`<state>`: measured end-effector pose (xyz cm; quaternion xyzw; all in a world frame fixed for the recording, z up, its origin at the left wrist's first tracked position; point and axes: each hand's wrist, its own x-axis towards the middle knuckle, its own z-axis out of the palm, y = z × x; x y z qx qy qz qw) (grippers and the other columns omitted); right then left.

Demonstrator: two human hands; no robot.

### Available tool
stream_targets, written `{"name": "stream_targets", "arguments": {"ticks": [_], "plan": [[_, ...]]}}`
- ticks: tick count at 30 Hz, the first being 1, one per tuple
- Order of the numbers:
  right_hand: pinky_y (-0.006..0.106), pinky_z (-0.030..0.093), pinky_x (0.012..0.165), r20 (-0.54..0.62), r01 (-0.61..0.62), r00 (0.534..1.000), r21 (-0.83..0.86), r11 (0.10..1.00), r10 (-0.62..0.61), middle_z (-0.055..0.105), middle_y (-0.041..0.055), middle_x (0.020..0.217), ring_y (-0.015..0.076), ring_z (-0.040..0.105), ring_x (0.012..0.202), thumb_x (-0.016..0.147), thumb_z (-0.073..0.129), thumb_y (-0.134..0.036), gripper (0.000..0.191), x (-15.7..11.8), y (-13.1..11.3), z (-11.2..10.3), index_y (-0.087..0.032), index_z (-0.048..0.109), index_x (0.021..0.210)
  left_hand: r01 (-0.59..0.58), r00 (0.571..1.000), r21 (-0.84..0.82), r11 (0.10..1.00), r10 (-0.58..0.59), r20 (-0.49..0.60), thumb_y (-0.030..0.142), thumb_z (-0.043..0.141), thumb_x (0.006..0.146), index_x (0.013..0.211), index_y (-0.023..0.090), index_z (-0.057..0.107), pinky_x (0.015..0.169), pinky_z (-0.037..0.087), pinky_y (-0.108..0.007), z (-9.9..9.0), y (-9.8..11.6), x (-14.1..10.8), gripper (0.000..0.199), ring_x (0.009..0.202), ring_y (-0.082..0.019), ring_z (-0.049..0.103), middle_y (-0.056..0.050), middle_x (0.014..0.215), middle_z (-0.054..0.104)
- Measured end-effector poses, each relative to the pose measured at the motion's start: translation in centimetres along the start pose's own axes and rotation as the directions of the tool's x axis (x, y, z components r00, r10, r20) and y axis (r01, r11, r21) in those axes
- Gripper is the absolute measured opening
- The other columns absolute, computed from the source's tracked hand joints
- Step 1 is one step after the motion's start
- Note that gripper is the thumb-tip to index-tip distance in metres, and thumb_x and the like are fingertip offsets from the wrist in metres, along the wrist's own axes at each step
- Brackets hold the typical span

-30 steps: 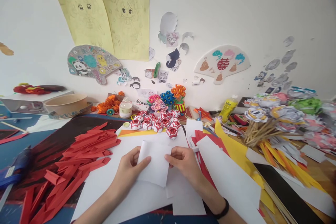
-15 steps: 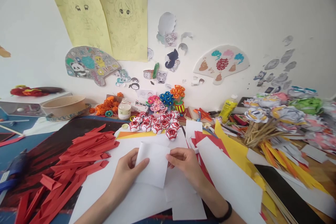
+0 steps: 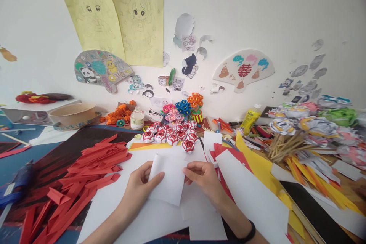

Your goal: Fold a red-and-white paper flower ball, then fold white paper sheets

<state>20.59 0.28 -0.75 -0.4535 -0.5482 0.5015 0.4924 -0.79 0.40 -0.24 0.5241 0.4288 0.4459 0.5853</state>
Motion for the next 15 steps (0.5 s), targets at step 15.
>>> {"name": "stream_targets", "arguments": {"ticks": [15], "plan": [[0.026, 0.054, 0.055, 0.012, -0.001, 1.000, 0.025, 1.000, 0.000, 0.067, 0.0038, 0.066, 0.0163, 0.064, 0.059, 0.076, 0.071, -0.041, 0.028, -0.17, -0.59, 0.01, -0.014, 0.070, 0.072, -0.004, 1.000, -0.012, 1.000, 0.005, 0.014, 0.039, 0.069, 0.077, 0.108, 0.018, 0.063, 0.067, 0.052, -0.029, -0.03, -0.19, -0.01, 0.038, 0.082, -0.024, 0.065, -0.006, 0.092, 0.071]]}}
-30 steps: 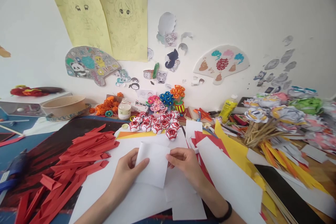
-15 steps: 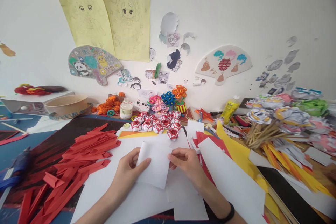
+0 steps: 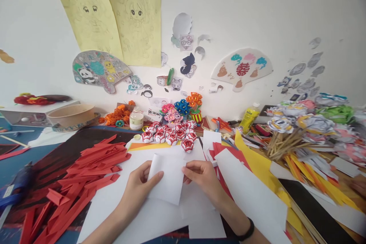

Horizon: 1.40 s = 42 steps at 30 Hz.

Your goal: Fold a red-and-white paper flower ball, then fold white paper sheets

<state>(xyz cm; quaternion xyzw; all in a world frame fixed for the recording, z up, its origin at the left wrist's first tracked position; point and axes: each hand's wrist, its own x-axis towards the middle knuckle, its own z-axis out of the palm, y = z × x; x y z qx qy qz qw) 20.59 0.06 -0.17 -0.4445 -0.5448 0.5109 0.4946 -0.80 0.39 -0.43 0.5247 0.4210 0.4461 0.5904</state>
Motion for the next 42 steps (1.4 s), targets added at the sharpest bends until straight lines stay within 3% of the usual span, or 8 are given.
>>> {"name": "stream_targets", "arguments": {"ticks": [9, 18, 27, 35, 42], "plan": [[0.025, 0.053, 0.056, 0.020, -0.014, 1.000, 0.010, 1.000, 0.014, 0.069, 0.0049, 0.067, 0.0158, 0.065, 0.058, 0.075, 0.071, -0.044, 0.031, -0.1, -0.2, 0.1, -0.013, 0.070, 0.074, 0.002, 1.000, -0.030, 1.000, -0.002, -0.010, 0.039, 0.070, 0.077, 0.107, 0.016, 0.061, 0.067, 0.053, -0.029, 0.1, 0.3, 0.1, 0.038, 0.082, -0.024, 0.067, -0.008, 0.096, 0.072], [0.023, 0.049, 0.048, 0.259, -0.172, 0.952, 0.001, 0.985, 0.166, 0.067, 0.0052, 0.057, 0.0160, 0.065, 0.051, 0.066, 0.074, -0.056, 0.045, -0.5, 0.4, 0.8, -0.011, 0.069, 0.068, 0.023, 0.997, -0.087, 0.996, -0.030, -0.074, 0.043, 0.073, 0.072, 0.096, 0.016, 0.065, 0.062, 0.053, -0.029, 0.2, 1.1, 0.1, 0.038, 0.071, -0.023, 0.068, -0.006, 0.086, 0.073], [0.022, 0.048, 0.043, 0.272, -0.234, 0.938, 0.037, 0.971, 0.216, 0.065, 0.0034, 0.053, 0.0159, 0.064, 0.046, 0.066, 0.074, -0.055, 0.045, -0.5, 0.4, 1.0, -0.011, 0.062, 0.066, 0.076, 0.994, -0.125, 0.989, -0.085, -0.071, 0.038, 0.075, 0.071, 0.097, 0.013, 0.064, 0.061, 0.053, -0.029, 0.3, 1.0, 0.1, 0.038, 0.074, -0.025, 0.070, -0.009, 0.088, 0.074], [0.020, 0.047, 0.041, 0.243, -0.262, 0.940, 0.059, 0.963, 0.240, 0.065, 0.0030, 0.052, 0.0140, 0.063, 0.043, 0.065, 0.076, -0.052, 0.043, -0.5, 0.3, 0.8, -0.011, 0.063, 0.062, 0.190, 0.979, -0.200, 0.961, -0.200, -0.031, 0.038, 0.079, 0.066, 0.104, 0.011, 0.063, 0.060, 0.054, -0.032, 0.4, 1.6, -0.1, 0.049, 0.070, -0.027, 0.071, -0.012, 0.087, 0.075], [0.020, 0.047, 0.042, 0.239, -0.248, 0.945, 0.068, 0.966, 0.226, 0.065, 0.0028, 0.053, 0.0135, 0.063, 0.044, 0.065, 0.077, -0.051, 0.042, -0.5, 0.3, 0.8, -0.011, 0.064, 0.064, 0.201, 0.979, -0.223, 0.954, -0.206, -0.001, 0.043, 0.080, 0.063, 0.112, 0.012, 0.063, 0.062, 0.055, -0.034, 0.1, 1.6, 0.0, 0.060, 0.069, -0.027, 0.071, -0.012, 0.087, 0.076]]}}
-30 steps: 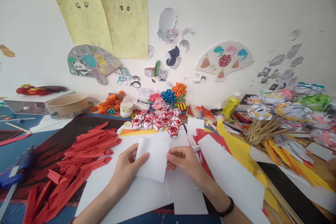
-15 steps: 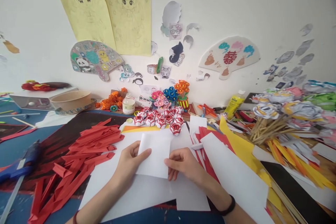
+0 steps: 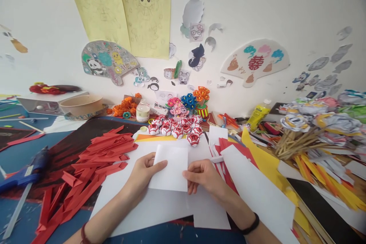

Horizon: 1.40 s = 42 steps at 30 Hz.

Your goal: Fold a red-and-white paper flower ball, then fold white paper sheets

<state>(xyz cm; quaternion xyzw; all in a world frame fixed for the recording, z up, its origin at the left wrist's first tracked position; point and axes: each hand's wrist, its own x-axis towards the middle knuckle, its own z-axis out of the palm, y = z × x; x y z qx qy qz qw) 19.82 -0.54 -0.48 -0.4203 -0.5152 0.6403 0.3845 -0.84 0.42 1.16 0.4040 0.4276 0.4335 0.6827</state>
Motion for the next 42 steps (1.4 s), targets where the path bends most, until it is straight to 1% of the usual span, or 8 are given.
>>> {"name": "stream_targets", "arguments": {"ticks": [10, 15, 19, 24, 32, 35, 39, 42], "plan": [[0.020, 0.048, 0.043, 0.002, -0.018, 1.000, -0.003, 1.000, 0.018, 0.065, 0.0036, 0.054, 0.0146, 0.064, 0.045, 0.062, 0.078, -0.054, 0.046, 0.0, 0.2, -0.2, -0.010, 0.064, 0.065, -0.023, 0.999, 0.000, 1.000, 0.022, 0.049, 0.039, 0.076, 0.071, 0.120, 0.012, 0.059, 0.063, 0.056, -0.033, -0.3, -0.4, 0.0, 0.058, 0.071, -0.027, 0.072, -0.014, 0.090, 0.075], [0.021, 0.048, 0.043, 0.010, -0.023, 1.000, -0.008, 1.000, 0.023, 0.065, 0.0034, 0.054, 0.0152, 0.064, 0.046, 0.061, 0.077, -0.057, 0.049, 0.0, 0.2, -0.2, -0.011, 0.063, 0.066, -0.033, 0.999, 0.037, 0.999, 0.031, 0.035, 0.043, 0.077, 0.069, 0.118, 0.012, 0.061, 0.061, 0.056, -0.034, -0.1, -0.2, -0.1, 0.060, 0.071, -0.028, 0.072, -0.013, 0.090, 0.075], [0.022, 0.048, 0.045, 0.039, -0.033, 0.999, -0.004, 0.999, 0.033, 0.067, 0.0046, 0.054, 0.0150, 0.064, 0.047, 0.061, 0.077, -0.056, 0.047, 0.0, 0.2, -0.2, -0.011, 0.063, 0.067, -0.051, 0.999, 0.049, 0.997, 0.051, 0.012, 0.041, 0.078, 0.067, 0.111, 0.013, 0.064, 0.061, 0.055, -0.033, 0.1, -0.2, -0.1, 0.054, 0.071, -0.027, 0.072, -0.012, 0.089, 0.075], [0.021, 0.048, 0.048, 0.116, -0.020, 0.993, -0.006, 1.000, 0.021, 0.066, 0.0033, 0.055, 0.0127, 0.062, 0.048, 0.065, 0.076, -0.052, 0.044, 0.0, 0.0, -0.1, -0.010, 0.067, 0.075, -0.094, 0.995, 0.056, 0.994, 0.091, 0.051, 0.038, 0.076, 0.071, 0.110, 0.014, 0.063, 0.064, 0.056, -0.034, -0.1, -0.4, 0.1, 0.047, 0.074, -0.027, 0.071, -0.011, 0.092, 0.075], [0.021, 0.046, 0.043, 0.104, 0.008, 0.995, -0.090, 0.996, 0.001, 0.066, 0.0043, 0.055, 0.0118, 0.059, 0.043, 0.062, 0.079, -0.050, 0.042, 0.0, 0.1, -0.2, -0.010, 0.066, 0.064, -0.137, 0.990, 0.129, 0.982, 0.129, 0.064, 0.038, 0.074, 0.073, 0.102, 0.015, 0.065, 0.065, 0.054, -0.031, -0.2, -0.5, 0.2, 0.038, 0.076, -0.025, 0.069, -0.009, 0.090, 0.074], [0.020, 0.045, 0.042, 0.102, 0.014, 0.995, -0.117, 0.993, -0.002, 0.065, 0.0041, 0.053, 0.0123, 0.060, 0.042, 0.062, 0.078, -0.049, 0.041, 0.0, 0.3, -0.3, -0.010, 0.066, 0.062, -0.144, 0.989, 0.147, 0.978, 0.138, 0.052, 0.042, 0.070, 0.077, 0.094, 0.015, 0.066, 0.063, 0.051, -0.027, -0.5, -0.3, 0.2, 0.032, 0.073, -0.021, 0.067, -0.007, 0.083, 0.072], [0.020, 0.045, 0.040, 0.103, 0.007, 0.995, -0.117, 0.993, 0.005, 0.065, 0.0042, 0.052, 0.0131, 0.060, 0.041, 0.061, 0.079, -0.049, 0.041, 0.0, 0.4, -0.2, -0.010, 0.065, 0.061, -0.189, 0.978, 0.277, 0.942, 0.205, -0.028, 0.045, 0.070, 0.076, 0.079, 0.014, 0.065, 0.054, 0.042, -0.021, -1.3, -0.3, 0.3, 0.032, 0.061, -0.015, 0.059, -0.004, 0.070, 0.067], [0.020, 0.046, 0.039, 0.095, 0.001, 0.995, -0.110, 0.994, 0.010, 0.064, 0.0046, 0.051, 0.0128, 0.060, 0.040, 0.059, 0.080, -0.048, 0.041, 0.0, 0.4, -0.2, -0.010, 0.064, 0.058, -0.216, 0.970, 0.360, 0.908, 0.242, -0.030, 0.048, 0.068, 0.076, 0.070, 0.014, 0.060, 0.050, 0.034, -0.020, -1.8, -0.4, 0.6, 0.036, 0.054, -0.011, 0.051, 0.001, 0.060, 0.059]]}}
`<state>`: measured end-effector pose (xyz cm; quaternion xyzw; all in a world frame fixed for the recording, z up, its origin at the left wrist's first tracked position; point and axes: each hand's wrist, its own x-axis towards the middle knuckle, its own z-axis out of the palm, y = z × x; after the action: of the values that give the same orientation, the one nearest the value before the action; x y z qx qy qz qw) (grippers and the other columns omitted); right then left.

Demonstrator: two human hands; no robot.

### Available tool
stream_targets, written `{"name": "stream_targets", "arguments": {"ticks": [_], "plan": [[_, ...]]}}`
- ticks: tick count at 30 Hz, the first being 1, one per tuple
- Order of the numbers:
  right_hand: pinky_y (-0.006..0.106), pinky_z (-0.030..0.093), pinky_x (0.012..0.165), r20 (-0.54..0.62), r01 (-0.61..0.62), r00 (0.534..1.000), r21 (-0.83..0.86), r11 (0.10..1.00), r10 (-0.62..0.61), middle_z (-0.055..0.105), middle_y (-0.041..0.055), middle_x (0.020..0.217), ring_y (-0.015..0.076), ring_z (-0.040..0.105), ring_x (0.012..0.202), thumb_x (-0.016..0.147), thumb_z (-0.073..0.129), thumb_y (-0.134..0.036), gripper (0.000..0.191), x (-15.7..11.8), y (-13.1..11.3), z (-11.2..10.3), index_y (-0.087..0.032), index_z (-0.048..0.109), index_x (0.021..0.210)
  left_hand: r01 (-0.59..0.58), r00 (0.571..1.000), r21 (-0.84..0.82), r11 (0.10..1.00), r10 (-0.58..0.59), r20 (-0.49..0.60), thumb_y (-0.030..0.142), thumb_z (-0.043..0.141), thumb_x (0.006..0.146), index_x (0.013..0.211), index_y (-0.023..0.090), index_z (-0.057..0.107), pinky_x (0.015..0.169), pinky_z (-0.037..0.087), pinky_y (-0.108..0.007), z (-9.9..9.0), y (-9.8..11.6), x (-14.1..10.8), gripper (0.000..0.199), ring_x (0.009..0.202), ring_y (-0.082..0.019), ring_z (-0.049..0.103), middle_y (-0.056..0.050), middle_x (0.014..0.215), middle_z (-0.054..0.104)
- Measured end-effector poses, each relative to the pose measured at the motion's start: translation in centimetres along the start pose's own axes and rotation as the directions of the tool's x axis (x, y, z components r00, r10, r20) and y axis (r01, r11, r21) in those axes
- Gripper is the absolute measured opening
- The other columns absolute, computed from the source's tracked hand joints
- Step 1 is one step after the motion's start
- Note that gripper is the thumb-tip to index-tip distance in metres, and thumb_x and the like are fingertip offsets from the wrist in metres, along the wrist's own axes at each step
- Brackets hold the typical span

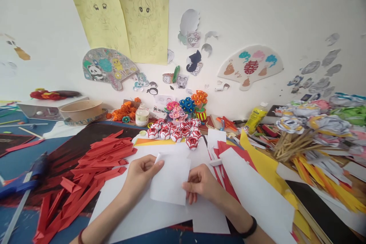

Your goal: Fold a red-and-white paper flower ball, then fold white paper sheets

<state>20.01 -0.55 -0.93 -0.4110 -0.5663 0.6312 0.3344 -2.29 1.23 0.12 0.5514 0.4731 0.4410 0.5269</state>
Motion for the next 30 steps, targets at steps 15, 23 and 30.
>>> {"name": "stream_targets", "arguments": {"ticks": [15, 23, 30], "plan": [[0.017, 0.044, 0.036, 0.058, 0.006, 0.998, 0.059, 0.998, -0.010, 0.065, 0.0049, 0.050, 0.0125, 0.060, 0.039, 0.060, 0.082, -0.040, 0.036, -0.2, 0.3, 0.2, -0.009, 0.066, 0.059, -0.191, 0.981, 0.272, 0.943, 0.178, 0.072, 0.050, 0.046, 0.090, 0.062, 0.018, 0.038, 0.055, 0.028, -0.023, -1.1, 0.8, 0.7, 0.043, 0.060, -0.011, 0.034, 0.005, 0.061, 0.035], [0.016, 0.043, 0.035, 0.059, 0.015, 0.998, 0.076, 0.997, -0.020, 0.065, 0.0052, 0.051, 0.0136, 0.062, 0.039, 0.061, 0.082, -0.038, 0.034, 0.2, 0.6, 0.1, -0.009, 0.064, 0.057, -0.225, 0.972, 0.363, 0.904, 0.236, 0.014, 0.047, 0.044, 0.092, 0.061, 0.019, 0.034, 0.054, 0.024, -0.024, -1.3, -0.2, 1.1, 0.043, 0.058, -0.011, 0.032, 0.005, 0.060, 0.033], [0.018, 0.042, 0.036, 0.028, 0.056, 0.998, 0.035, 0.998, -0.057, 0.065, 0.0052, 0.050, 0.0133, 0.061, 0.039, 0.061, 0.080, -0.043, 0.037, 0.0, 0.4, -0.4, -0.010, 0.064, 0.058, -0.145, 0.980, 0.291, 0.946, 0.096, 0.177, 0.052, 0.045, 0.089, 0.062, 0.018, 0.040, 0.053, 0.023, -0.023, -1.3, 0.0, 1.2, 0.044, 0.056, -0.010, 0.031, 0.005, 0.060, 0.033]]}}
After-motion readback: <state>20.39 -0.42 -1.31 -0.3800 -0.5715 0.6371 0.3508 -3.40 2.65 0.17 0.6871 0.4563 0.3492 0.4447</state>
